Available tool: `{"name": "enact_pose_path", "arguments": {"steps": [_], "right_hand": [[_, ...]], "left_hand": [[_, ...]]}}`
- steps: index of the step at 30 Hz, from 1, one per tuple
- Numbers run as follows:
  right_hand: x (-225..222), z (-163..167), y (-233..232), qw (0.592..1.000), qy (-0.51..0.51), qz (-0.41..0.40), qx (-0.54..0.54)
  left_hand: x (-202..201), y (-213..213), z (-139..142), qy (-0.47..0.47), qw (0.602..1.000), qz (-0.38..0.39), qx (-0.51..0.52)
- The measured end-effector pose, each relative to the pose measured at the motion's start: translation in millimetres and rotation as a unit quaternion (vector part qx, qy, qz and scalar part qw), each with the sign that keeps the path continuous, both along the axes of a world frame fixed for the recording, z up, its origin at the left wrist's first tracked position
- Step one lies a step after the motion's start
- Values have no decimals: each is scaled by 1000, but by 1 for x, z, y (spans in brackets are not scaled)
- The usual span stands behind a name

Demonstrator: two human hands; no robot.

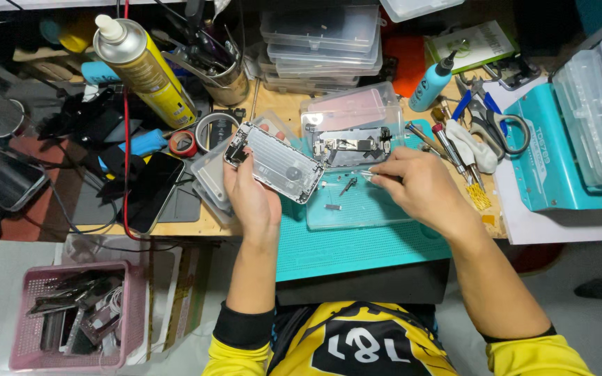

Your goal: The person disassembles a smartphone at a repair bench, holding the opened phone frame in one hand while using a brush and small tools with the other hand to clean and remove internal components. They spray the phone with an aerosol can, pick out small parts with tweezers, and continue brushing the interior frame.

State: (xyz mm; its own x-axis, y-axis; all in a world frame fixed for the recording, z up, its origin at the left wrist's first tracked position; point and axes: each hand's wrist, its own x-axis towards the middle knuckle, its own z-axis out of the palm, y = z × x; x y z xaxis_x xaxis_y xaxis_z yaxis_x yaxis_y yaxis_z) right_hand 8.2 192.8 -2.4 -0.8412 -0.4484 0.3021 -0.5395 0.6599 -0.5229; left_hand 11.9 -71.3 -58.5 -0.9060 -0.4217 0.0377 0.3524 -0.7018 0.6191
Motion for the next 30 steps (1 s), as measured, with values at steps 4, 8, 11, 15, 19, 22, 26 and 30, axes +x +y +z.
{"name": "enact_pose_path", "arguments": {"steps": [4, 8, 11, 15, 19, 22, 26, 30], "right_hand": [[6, 5, 5, 999, -8, -10, 35], [10, 21, 6, 995, -35, -70, -67], [15, 35, 8, 991, 5, -57, -118], [16, 43, 8, 989, 46, -41, -134], [14, 39, 9, 991, 59, -48, -111], [13, 35, 11, 990, 63, -55, -112], [11, 31, 13, 989, 94, -59, -97], [14, 31, 15, 988, 93, -63, -105]], "left_hand": [[-2, 10, 9, -15, 999, -50, -1], [-1, 28, 23, -26, 989, -142, -38], [0, 42, 32, -39, 974, -193, -112], [-5, 59, 34, -32, 948, -256, -187], [-10, 76, 29, 9, 936, -242, -254], [-12, 83, 27, 20, 925, -208, -317], [-12, 88, 27, 42, 892, -146, -426], [-13, 91, 30, 12, 906, -180, -383]]}}
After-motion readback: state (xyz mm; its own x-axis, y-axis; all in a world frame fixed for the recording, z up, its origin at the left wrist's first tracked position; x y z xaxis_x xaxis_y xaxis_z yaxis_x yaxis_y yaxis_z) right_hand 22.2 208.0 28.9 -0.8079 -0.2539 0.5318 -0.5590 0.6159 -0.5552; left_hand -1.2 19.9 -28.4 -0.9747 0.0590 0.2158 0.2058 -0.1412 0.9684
